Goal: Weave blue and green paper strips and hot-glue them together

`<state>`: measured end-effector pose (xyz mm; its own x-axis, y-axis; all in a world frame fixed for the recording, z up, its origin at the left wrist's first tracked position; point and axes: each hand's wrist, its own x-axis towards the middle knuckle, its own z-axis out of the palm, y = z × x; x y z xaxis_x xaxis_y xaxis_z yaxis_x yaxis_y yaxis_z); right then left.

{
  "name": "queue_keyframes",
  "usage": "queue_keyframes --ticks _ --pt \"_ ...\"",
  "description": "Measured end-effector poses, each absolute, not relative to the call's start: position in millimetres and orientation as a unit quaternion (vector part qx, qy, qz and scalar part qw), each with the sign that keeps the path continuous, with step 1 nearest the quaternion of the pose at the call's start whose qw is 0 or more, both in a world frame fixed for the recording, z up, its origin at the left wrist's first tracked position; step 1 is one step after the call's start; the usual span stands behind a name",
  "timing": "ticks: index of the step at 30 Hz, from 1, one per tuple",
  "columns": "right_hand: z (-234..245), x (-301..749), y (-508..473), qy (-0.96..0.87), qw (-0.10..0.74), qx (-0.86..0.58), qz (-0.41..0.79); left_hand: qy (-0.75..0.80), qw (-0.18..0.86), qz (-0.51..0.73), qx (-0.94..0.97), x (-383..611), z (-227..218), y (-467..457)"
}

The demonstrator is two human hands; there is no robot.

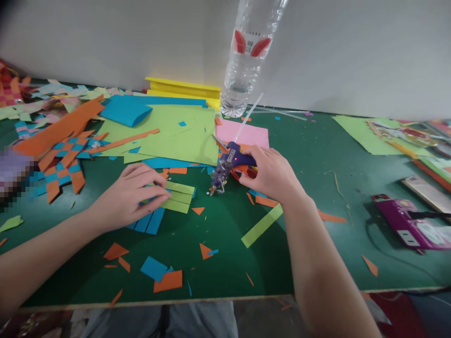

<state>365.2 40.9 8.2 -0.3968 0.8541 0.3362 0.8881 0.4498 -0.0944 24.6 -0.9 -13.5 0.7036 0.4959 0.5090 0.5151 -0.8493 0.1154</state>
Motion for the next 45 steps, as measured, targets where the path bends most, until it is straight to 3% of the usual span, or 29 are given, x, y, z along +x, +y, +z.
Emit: queue_keyframes --ticks 21,36,45 --pt "6.1 365.4 41.6 -0.832 0.159 -0.528 -0.054 -0.255 -0.004 -0.175 -0.951 23.9 -22.0 0.3" --pt "7.6 365.0 41.0 -0.831 0.152 -0.533 -0.045 -0.264 0.024 -0.188 -0.946 25.1 -20.7 0.3" --pt "6.3 365.2 41.9 -0.83 0.161 -0.531 -0.05 -0.304 0.059 -0.274 -0.911 25.4 -15.5 0.4"
